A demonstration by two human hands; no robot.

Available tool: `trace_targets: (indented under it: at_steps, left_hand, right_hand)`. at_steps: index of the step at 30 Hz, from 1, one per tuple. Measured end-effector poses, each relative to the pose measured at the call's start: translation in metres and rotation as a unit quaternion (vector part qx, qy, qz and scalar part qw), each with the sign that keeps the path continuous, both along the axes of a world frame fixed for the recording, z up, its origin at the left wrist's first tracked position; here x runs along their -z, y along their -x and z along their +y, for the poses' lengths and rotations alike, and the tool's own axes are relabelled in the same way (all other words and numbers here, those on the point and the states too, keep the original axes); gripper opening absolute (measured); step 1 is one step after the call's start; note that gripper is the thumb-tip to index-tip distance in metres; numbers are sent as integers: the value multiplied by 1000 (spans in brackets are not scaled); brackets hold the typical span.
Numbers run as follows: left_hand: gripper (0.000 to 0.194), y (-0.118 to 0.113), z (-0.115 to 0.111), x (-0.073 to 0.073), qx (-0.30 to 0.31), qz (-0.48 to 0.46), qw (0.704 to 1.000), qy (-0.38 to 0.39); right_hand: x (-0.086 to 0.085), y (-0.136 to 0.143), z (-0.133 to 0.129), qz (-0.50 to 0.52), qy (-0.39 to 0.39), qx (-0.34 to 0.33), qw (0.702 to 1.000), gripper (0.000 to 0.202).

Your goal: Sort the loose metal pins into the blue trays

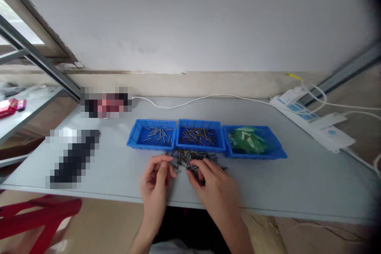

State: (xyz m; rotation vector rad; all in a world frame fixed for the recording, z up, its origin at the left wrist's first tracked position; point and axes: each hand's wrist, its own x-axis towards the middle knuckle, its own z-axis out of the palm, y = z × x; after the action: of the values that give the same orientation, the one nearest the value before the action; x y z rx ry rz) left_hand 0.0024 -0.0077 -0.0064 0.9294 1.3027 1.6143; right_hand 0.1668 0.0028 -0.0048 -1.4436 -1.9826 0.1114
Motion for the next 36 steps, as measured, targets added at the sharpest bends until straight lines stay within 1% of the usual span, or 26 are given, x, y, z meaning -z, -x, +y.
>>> trace_targets:
  at_steps: [7,16,20,29,32,36]
  left_hand:
    - [26,-1,0,-1,20,9,1000,-1]
    - [29,0,2,0,40,33,999,0]
    - [29,1,1,2,41,47,998,1]
    - [28,1,1,1,52,55,997,9]
    - [27,0,2,-1,59,87,994,14]
    - [23,-2,5,-3,90,156,984,4]
  right_hand:
    - [2,1,3,6,-2,-21,1000,24]
    - [5,0,6,24,-14,-23,999,15]
    - [5,0,6,11,-12,-22,1000,18]
    - [5,3,8,31,-4,-29,999,22]
    - [2,2,8,42,-8,-26,999,21]
    - [-2,1,10,44,-26,-14,999,22]
